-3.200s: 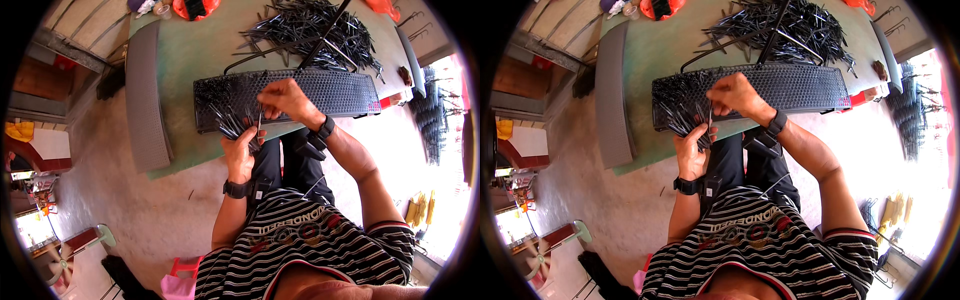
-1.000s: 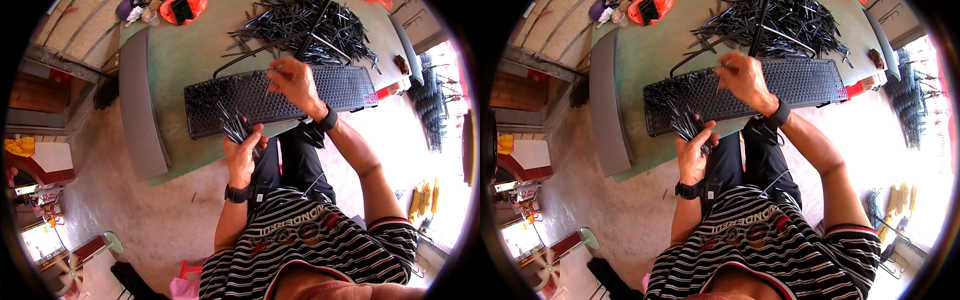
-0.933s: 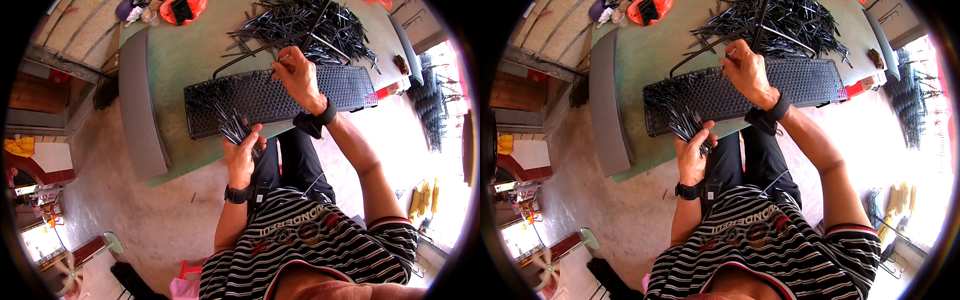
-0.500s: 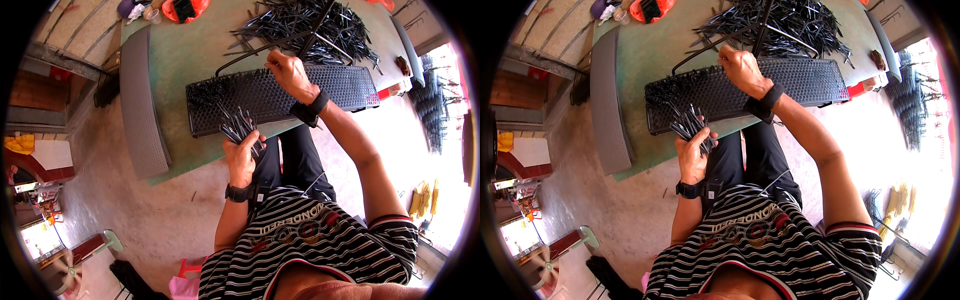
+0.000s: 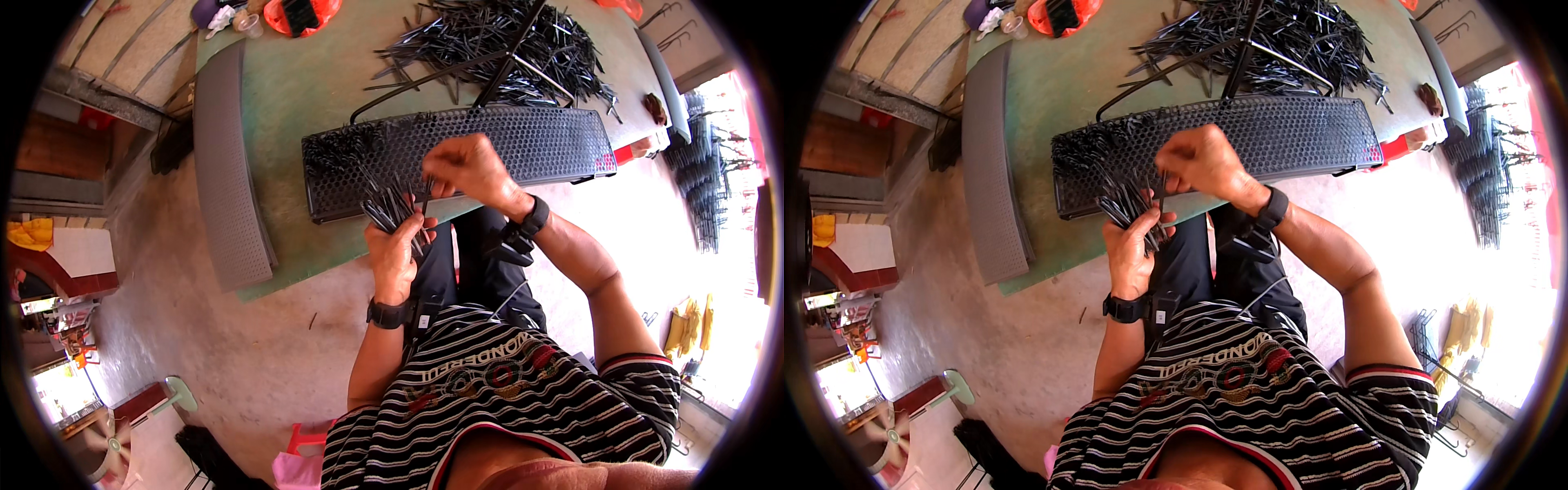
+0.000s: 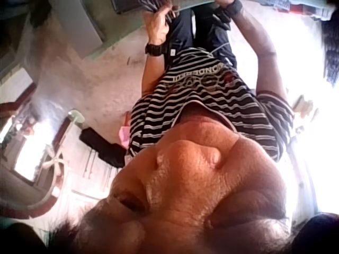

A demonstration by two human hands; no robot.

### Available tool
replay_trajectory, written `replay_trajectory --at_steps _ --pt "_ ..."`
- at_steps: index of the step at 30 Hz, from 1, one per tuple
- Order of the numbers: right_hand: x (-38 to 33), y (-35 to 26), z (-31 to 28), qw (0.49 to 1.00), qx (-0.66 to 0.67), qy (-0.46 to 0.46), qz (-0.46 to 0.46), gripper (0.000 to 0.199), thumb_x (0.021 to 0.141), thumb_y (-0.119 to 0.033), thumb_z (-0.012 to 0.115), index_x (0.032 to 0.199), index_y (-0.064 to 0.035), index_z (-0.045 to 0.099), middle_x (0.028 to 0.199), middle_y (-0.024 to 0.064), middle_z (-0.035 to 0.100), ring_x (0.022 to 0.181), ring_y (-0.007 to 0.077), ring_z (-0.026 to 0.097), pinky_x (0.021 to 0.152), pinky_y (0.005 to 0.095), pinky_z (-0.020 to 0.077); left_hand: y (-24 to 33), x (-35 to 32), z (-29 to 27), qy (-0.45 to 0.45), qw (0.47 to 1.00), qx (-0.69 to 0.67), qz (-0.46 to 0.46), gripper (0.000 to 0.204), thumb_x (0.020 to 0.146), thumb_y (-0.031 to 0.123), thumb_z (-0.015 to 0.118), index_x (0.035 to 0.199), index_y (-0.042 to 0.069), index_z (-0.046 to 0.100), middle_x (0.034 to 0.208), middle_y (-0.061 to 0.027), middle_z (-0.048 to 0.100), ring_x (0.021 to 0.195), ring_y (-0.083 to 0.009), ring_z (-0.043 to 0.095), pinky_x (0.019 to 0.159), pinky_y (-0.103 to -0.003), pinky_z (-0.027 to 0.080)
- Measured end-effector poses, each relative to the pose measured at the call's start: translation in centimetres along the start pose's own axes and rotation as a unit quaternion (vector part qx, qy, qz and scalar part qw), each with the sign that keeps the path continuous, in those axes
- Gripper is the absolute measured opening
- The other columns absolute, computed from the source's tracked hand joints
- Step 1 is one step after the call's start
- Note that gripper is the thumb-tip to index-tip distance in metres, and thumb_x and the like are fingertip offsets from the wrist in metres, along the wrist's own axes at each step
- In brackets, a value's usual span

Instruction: The person inserts black plastic bristles into a perforated metal broom head. They hold a bundle of bristles in one hand and use the other to push individual bristles into the holes of the metal frame. The person occasionally gathers more bristles from a pile on the table to continue the assembly process.

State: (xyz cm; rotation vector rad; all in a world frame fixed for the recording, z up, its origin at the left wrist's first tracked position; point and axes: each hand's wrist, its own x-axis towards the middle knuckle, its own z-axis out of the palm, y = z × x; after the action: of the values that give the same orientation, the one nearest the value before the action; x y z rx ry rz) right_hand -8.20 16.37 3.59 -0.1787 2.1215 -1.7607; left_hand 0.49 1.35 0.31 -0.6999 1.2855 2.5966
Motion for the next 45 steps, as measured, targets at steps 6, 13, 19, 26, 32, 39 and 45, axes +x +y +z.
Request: replay_trajectory --at_steps 6,13,19,26,32,39,45 --pt "2.5 -0.7 -3.2 0.924 -0.135 0.265 -0.241 0.013 0.084 -0.001 0.060 0.093 0.0022 0.051 0.073 0.0138 0.065 0.066 0.0187 0.068 0.054 0.0254 0.0515 -1.3 0.6 -1.2 -0.058 0.998 0.012 0.020 0.025 0.078 -0.002 0.064 0.102 -0.004 0.057 0.081 -0.0108 0.063 0.062 -0.0211 0.063 0.055 -0.032 0.053" --pt "5.3 2.1 -4.3 0.903 -0.209 0.247 -0.281 0.014 0.083 -0.002 0.059 0.092 -0.0005 0.048 0.073 0.0164 0.064 0.067 0.0251 0.068 0.054 0.0297 0.0511 -0.4 -0.3 0.0 -0.021 0.999 0.005 -0.047 0.024 0.079 0.000 0.065 0.102 -0.005 0.058 0.081 -0.0123 0.064 0.053 -0.0189 0.059 0.049 -0.030 0.048" --pt "5.8 1.3 -4.4 0.861 -0.377 0.200 -0.278 0.011 0.079 -0.007 0.062 0.082 -0.0013 0.053 0.069 0.0147 0.059 0.063 0.0310 0.061 0.054 0.0360 0.0460 -0.5 -0.2 -0.7 -0.038 0.997 0.059 -0.012 0.026 0.077 0.001 0.067 0.101 -0.004 0.058 0.077 -0.0111 0.063 0.049 -0.0165 0.056 0.043 -0.027 0.043" --pt "6.3 0.3 -4.3 0.807 -0.486 0.194 -0.273 0.010 0.079 -0.012 0.062 0.079 -0.0048 0.055 0.067 0.0134 0.057 0.062 0.0347 0.057 0.054 0.0418 0.0444 -0.8 -0.3 -1.1 -0.044 0.994 0.102 0.016 0.025 0.076 -0.001 0.066 0.100 -0.006 0.059 0.073 -0.0110 0.062 0.047 -0.0156 0.054 0.042 -0.026 0.040" --pt "6.0 1.6 -5.0 0.805 -0.480 0.180 -0.298 0.015 0.078 -0.013 0.062 0.073 -0.0039 0.052 0.065 0.0150 0.057 0.063 0.0365 0.058 0.051 0.0427 0.0438 -1.1 -0.5 -1.3 -0.052 0.993 0.101 0.005 0.026 0.077 0.000 0.066 0.101 -0.006 0.059 0.074 -0.0124 0.063 0.047 -0.0157 0.055 0.042 -0.026 0.041" --pt "2.7 -3.1 -1.1 0.959 -0.232 -0.052 -0.157 0.028 0.073 -0.026 0.073 0.085 -0.0007 0.069 0.071 0.0142 0.067 0.066 0.0182 0.064 0.063 0.0309 0.0507 -1.0 -0.6 -1.3 -0.067 0.988 0.136 -0.008 0.025 0.078 0.002 0.067 0.100 -0.005 0.059 0.072 -0.0089 0.062 0.048 -0.0135 0.055 0.042 -0.024 0.041" --pt "1.7 -1.8 1.0 0.984 -0.137 -0.043 -0.106 0.014 0.079 -0.009 0.067 0.086 0.0035 0.068 0.068 0.0046 0.065 0.059 0.0060 0.056 0.052 0.0217 0.0453 -2.0 -0.1 -1.8 -0.092 0.980 0.177 0.005 0.025 0.078 0.004 0.068 0.100 -0.003 0.060 0.068 -0.0035 0.060 0.046 -0.0108 0.055 0.039 -0.021 0.038"
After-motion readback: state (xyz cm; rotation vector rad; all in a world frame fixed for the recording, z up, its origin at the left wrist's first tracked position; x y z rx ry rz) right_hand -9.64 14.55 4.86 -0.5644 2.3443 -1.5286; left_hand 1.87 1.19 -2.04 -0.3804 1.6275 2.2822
